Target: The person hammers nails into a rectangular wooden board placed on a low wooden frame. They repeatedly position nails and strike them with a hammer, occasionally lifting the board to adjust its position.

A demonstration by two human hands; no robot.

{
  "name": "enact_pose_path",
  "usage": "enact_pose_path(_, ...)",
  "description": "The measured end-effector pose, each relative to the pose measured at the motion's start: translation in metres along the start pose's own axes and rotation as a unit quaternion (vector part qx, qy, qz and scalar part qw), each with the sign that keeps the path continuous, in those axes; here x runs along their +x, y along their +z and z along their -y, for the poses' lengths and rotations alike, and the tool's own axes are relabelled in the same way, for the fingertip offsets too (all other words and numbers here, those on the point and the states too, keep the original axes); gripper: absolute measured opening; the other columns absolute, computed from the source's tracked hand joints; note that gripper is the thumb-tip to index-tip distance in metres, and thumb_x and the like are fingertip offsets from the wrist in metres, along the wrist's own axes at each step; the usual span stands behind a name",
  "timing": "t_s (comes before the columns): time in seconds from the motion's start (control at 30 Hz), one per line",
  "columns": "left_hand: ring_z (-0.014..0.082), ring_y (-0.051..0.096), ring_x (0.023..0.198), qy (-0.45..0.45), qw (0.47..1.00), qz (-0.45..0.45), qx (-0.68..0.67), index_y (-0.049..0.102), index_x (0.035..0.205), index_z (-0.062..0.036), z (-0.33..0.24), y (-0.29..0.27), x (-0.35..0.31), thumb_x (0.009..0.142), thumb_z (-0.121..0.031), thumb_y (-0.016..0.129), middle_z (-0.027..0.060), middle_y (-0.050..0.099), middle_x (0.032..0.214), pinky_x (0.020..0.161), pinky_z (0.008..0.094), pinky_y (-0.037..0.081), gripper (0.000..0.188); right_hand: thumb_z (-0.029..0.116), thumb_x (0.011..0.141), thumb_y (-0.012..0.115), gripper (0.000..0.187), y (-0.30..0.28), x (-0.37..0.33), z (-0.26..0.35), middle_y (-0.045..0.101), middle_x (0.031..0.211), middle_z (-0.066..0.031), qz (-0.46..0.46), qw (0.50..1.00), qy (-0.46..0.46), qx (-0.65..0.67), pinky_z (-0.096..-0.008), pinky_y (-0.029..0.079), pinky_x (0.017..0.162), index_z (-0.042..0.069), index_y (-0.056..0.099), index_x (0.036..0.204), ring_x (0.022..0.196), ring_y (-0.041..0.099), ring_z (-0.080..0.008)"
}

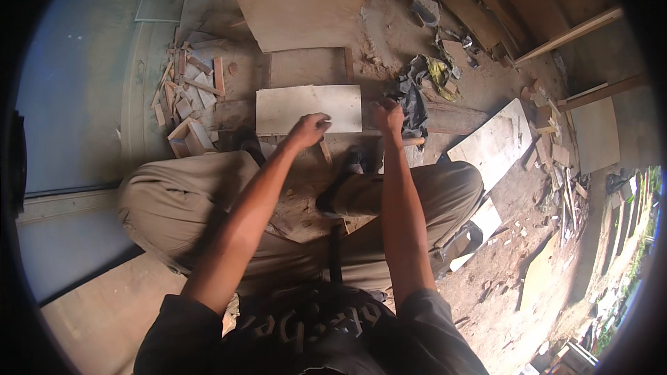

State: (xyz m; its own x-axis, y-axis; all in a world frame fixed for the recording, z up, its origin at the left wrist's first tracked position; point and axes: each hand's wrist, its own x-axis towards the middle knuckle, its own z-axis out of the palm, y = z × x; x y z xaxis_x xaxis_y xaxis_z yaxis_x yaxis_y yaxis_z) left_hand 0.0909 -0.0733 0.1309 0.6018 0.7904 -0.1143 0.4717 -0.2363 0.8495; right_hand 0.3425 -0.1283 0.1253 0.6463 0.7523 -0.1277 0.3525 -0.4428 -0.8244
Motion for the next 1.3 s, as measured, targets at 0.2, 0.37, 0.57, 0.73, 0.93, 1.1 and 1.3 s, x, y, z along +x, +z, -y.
enact_pose_path(0.2, 0.0327, 0.068, 0.095, 0.029, 0.999, 0.007, 0.016, 0.068, 0.107, -0.0026, -0.040, 0.039, 0.002, 0.086, -0.014, 0.063, 0.0197, 0.069, 0.101, 0.081, 0.0402, 0.052, 0.025, 0.021, 0.085, 0.068, 0.021, -0.002, -0.067, 0.041, 0.066, 0.079, -0.0012, 0.177, 0.968, -0.022, 0.177, -0.0251, 0.044, 0.063, 0.003, 0.072, 0.095, 0.070, 0.057, -0.0090)
enact_pose_path(0.37, 0.0245, 0.070, 0.083, 0.054, 0.997, 0.008, -0.059, 0.069, 0.104, -0.0007, -0.034, 0.038, 0.002, 0.084, -0.012, 0.060, 0.0152, 0.072, 0.091, 0.073, 0.0353, 0.053, 0.025, 0.022, 0.084, 0.067, 0.023, -0.016, -0.067, 0.029, 0.066, 0.077, -0.0044, 0.200, 0.976, -0.039, 0.074, -0.0281, 0.045, 0.065, 0.002, 0.072, 0.094, 0.072, 0.057, -0.0110)
enact_pose_path(0.57, 0.0147, 0.069, 0.068, -0.007, 0.994, 0.069, -0.079, 0.072, 0.099, -0.0003, -0.021, 0.021, 0.002, 0.083, -0.008, 0.055, 0.0104, 0.073, 0.081, 0.063, 0.0302, 0.054, 0.024, 0.021, 0.087, 0.066, 0.024, 0.003, -0.073, 0.038, 0.069, 0.086, -0.0049, 0.237, 0.967, -0.070, 0.059, -0.0261, 0.046, 0.071, 0.001, 0.071, 0.100, 0.079, 0.062, -0.0116)
enact_pose_path(0.73, 0.0167, 0.070, 0.066, -0.056, 0.982, 0.106, -0.145, 0.073, 0.097, 0.0005, -0.016, 0.016, -0.009, 0.086, -0.004, 0.056, 0.0108, 0.072, 0.077, 0.064, 0.0303, 0.056, 0.020, 0.021, 0.086, 0.068, 0.021, 0.006, -0.081, 0.029, 0.071, 0.084, -0.0060, 0.260, 0.958, -0.119, -0.021, -0.0294, 0.049, 0.071, 0.003, 0.073, 0.095, 0.077, 0.064, -0.0130)
enact_pose_path(0.93, 0.0209, 0.072, 0.071, -0.104, 0.971, 0.117, -0.179, 0.064, 0.096, 0.0082, -0.011, 0.009, -0.010, 0.087, -0.001, 0.057, 0.0165, 0.072, 0.085, 0.065, 0.0322, 0.056, 0.015, 0.025, 0.079, 0.073, 0.031, -0.020, -0.041, -0.049, 0.069, 0.088, -0.0169, -0.162, 0.980, -0.083, -0.076, -0.0389, 0.051, 0.071, -0.002, 0.070, 0.094, 0.079, 0.067, -0.0277)
enact_pose_path(1.1, 0.0203, 0.071, 0.069, -0.151, 0.961, -0.004, -0.230, 0.059, 0.095, 0.0053, 0.013, -0.003, -0.007, 0.084, -0.005, 0.056, 0.0164, 0.072, 0.081, 0.065, 0.0314, 0.055, 0.016, 0.037, 0.078, 0.076, 0.048, -0.050, -0.017, -0.121, 0.062, 0.102, -0.0219, -0.284, 0.940, 0.133, -0.134, -0.0425, 0.056, 0.066, -0.003, 0.063, 0.103, 0.085, 0.065, -0.0321)
enact_pose_path(1.3, 0.0181, 0.065, 0.069, -0.161, 0.971, -0.115, -0.136, 0.066, 0.086, 0.0018, 0.079, -0.054, -0.040, 0.081, -0.014, 0.068, 0.0108, 0.068, 0.077, 0.064, 0.0315, 0.051, 0.017, 0.041, 0.081, 0.076, 0.049, 0.023, -0.038, -0.114, 0.057, 0.088, -0.0135, 0.001, 0.807, 0.413, 0.421, -0.0460, 0.059, 0.070, 0.008, 0.049, 0.104, 0.077, 0.061, -0.0295)
